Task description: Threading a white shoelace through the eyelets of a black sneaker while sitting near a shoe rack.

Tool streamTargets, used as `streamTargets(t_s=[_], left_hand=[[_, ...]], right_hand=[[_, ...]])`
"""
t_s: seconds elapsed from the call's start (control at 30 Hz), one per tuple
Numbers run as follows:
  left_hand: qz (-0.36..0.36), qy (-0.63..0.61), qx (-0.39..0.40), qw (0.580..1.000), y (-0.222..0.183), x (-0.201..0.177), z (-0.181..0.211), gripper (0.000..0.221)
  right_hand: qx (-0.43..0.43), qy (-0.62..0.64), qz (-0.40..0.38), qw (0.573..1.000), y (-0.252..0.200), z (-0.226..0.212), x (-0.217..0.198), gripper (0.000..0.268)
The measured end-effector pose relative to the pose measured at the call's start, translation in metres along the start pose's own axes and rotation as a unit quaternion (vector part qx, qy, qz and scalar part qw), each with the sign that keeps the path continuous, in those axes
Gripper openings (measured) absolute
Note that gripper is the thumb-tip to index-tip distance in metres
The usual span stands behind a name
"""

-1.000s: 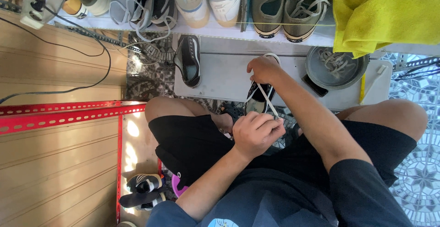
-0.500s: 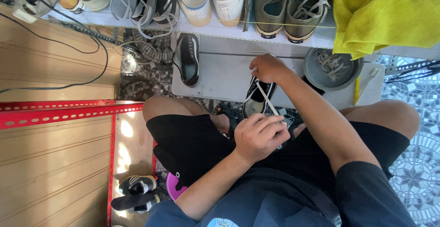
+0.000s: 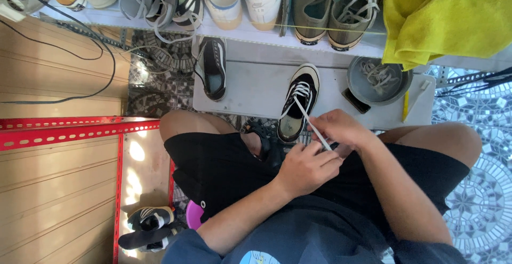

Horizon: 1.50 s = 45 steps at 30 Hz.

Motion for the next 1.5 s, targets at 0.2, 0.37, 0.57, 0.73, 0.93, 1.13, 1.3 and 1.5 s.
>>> streamTargets(t_s=[0.2,0.37,0.57,0.73,0.93,1.13,1.3,1.5], left_hand=[[-0.04,-0.088,-0.004,0.995,0.002,0.001,-0.043,0.018],[-0.15,0.0,-0.19,0.97,-0.052,0.065,-0.162,0.021],[-0.173,-0.008,-0.352,0.92,-0.078,0.093,-0.193,0.042],[-0.214,-0.199,-0.566,0.771,-0.124,0.123,-0.199,0.068],[-0.137,-0.308,-0.635,0.695,-0.164,0.146,-0.226,0.045],[-0.162,-0.331,-0.661,0.654,-0.157,0.115,-0.22,0.047],[-0.074,-0.345,-0.681,0.642,-0.137,0.067,-0.236,0.037],[-0.109,-0.356,-0.678,0.635,-0.128,0.055,-0.229,0.037]], right_hand=[[-0.015,-0.142,0.086,0.986,-0.049,-0.001,-0.014,0.051],[-0.001,-0.124,0.096,0.988,-0.068,0.03,0.011,0.035],[-0.014,-0.128,0.068,0.989,-0.074,0.054,0.05,0.03],[-0.032,-0.136,0.029,0.99,-0.081,0.021,0.074,0.03],[-0.008,-0.125,0.0,0.992,-0.025,0.037,0.072,0.037],[-0.009,-0.111,0.094,0.989,0.081,0.029,0.07,0.039],[0.022,0.03,0.149,0.988,0.146,0.058,0.089,0.05],[0.032,0.171,0.187,0.967,0.157,0.086,0.103,0.038]])
Point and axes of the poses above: each hand's wrist, its own y-axis towards the middle knuckle, its own x-axis out of the palm, z = x × y, the point moved 10 cm from there along y, towards the middle knuckle, and after that the axes turned 4 degrees about z, right-handed, at the moved point
